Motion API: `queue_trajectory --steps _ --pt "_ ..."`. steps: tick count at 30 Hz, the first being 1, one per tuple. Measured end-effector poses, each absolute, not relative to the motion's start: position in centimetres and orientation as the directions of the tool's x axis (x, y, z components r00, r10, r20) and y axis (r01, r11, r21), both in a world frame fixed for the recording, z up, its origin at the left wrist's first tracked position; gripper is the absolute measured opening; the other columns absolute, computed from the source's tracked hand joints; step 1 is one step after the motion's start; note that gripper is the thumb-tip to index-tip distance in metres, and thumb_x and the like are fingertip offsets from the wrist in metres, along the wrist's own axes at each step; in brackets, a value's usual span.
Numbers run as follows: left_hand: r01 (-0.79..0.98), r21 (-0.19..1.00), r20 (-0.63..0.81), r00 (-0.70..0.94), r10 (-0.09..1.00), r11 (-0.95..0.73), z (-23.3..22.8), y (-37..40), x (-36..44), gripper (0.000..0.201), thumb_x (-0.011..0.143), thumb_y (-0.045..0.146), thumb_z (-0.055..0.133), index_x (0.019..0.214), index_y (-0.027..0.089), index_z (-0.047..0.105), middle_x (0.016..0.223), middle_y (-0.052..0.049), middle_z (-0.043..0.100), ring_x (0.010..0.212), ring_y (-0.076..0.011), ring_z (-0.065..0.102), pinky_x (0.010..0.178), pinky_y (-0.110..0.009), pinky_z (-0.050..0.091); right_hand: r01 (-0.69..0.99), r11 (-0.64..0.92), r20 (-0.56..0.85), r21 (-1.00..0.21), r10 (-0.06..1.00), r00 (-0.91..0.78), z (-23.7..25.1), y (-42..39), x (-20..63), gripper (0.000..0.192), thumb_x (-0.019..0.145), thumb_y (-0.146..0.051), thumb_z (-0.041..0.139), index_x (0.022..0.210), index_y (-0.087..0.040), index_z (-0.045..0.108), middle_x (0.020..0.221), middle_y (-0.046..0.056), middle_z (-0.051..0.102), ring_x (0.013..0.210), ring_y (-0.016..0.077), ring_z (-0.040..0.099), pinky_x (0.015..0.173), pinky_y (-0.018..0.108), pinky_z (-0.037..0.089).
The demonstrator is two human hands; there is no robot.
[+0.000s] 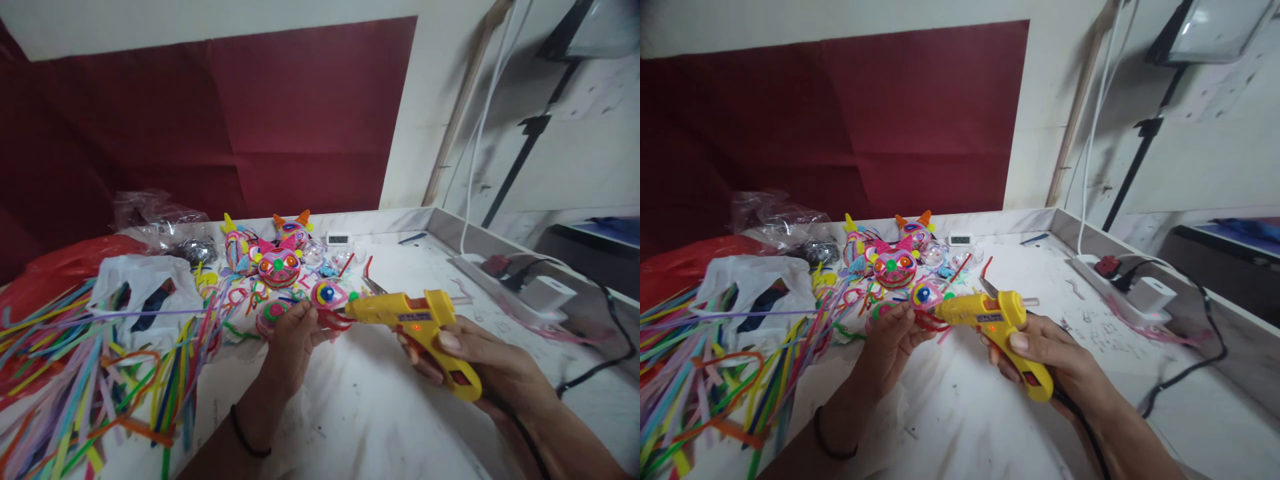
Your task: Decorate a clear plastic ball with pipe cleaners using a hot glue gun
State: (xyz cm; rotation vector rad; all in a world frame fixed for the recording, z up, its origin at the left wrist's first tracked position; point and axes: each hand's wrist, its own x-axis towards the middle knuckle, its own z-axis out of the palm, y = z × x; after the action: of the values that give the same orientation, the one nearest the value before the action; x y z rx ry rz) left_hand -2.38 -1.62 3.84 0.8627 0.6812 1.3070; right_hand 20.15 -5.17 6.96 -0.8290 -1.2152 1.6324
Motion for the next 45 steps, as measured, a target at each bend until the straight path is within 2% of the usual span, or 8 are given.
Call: queue_trajectory --steps 7,12,19,31,38,45 --pt "-0.536 0.843 0.039 0.16 0.986 0.054 3.88 -1.68 -2.46 0.023 0.073 0.033 0.074 0.08 0.012 0.065 0.077 -0.007 0.073 0.073 -0.0188 0.068 0.069 -0.031 0.055 -0.255 -0.111 -0.018 -0.96 0.94 -0.34 7.13 -5.27 20.14 0.033 0.064 -0.044 0.07 0.078 -0.014 0.071 0.069 0.008 0.065 0.05 0.0139 0.048 0.047 0.026 0.034" --pt "-0.549 0.834 0.017 0.138 0.99 0.062 3.91 -1.67 -2.39 0.024 0.07 0.032 0.077 0.079 0.013 0.065 0.075 -0.005 0.072 0.073 -0.0192 0.068 0.069 -0.032 0.055 -0.229 -0.113 -0.033 -0.967 0.945 -0.326 7.31 -5.45 20.02 0.032 0.062 -0.045 0.07 0.073 -0.015 0.071 0.068 0.009 0.065 0.05 0.0149 0.049 0.046 0.027 0.032" --pt "-0.568 0.821 0.004 0.122 0.993 0.067 3.71 -1.72 -2.31 0.023 0.067 0.03 0.079 0.073 0.014 0.065 0.072 -0.005 0.072 0.069 -0.018 0.067 0.065 -0.031 0.054 -0.251 -0.131 -0.055 -0.959 0.957 -0.286 7.64 -5.72 19.69 0.032 0.061 -0.042 0.071 0.076 -0.014 0.072 0.067 0.008 0.066 0.051 0.0146 0.049 0.047 0.026 0.032" --pt "-0.536 0.842 -0.014 0.107 0.994 0.07 3.76 -1.68 -2.2 0.025 0.066 0.032 0.079 0.073 0.013 0.065 0.07 -0.004 0.07 0.066 -0.0163 0.065 0.068 -0.032 0.055 -0.234 -0.106 -0.013 -0.966 0.929 -0.369 7.09 -5.29 19.98 0.032 0.064 -0.044 0.07 0.077 -0.015 0.071 0.07 0.008 0.066 0.051 0.0138 0.05 0.046 0.025 0.033" --pt "-0.529 0.846 -0.007 0.117 0.993 0.068 3.79 -1.71 -2.16 0.027 0.066 0.034 0.079 0.076 0.013 0.064 0.073 -0.005 0.07 0.071 -0.0187 0.067 0.071 -0.035 0.055 -0.206 -0.092 -0.018 -0.974 0.942 -0.334 7.32 -5.47 19.88 0.033 0.065 -0.046 0.069 0.071 -0.014 0.071 0.065 0.008 0.063 0.051 0.0154 0.049 0.046 0.027 0.032" --pt "-0.563 0.824 0.01 0.134 0.991 0.068 3.49 -1.65 -2.32 0.024 0.069 0.032 0.078 0.075 0.013 0.065 0.075 -0.004 0.072 0.069 -0.0164 0.067 0.067 -0.029 0.054 -0.241 -0.13 -0.057 -0.962 0.956 -0.289 7.71 -5.82 19.66 0.032 0.062 -0.044 0.072 0.074 -0.015 0.07 0.069 0.009 0.066 0.051 0.014 0.049 0.048 0.025 0.032"
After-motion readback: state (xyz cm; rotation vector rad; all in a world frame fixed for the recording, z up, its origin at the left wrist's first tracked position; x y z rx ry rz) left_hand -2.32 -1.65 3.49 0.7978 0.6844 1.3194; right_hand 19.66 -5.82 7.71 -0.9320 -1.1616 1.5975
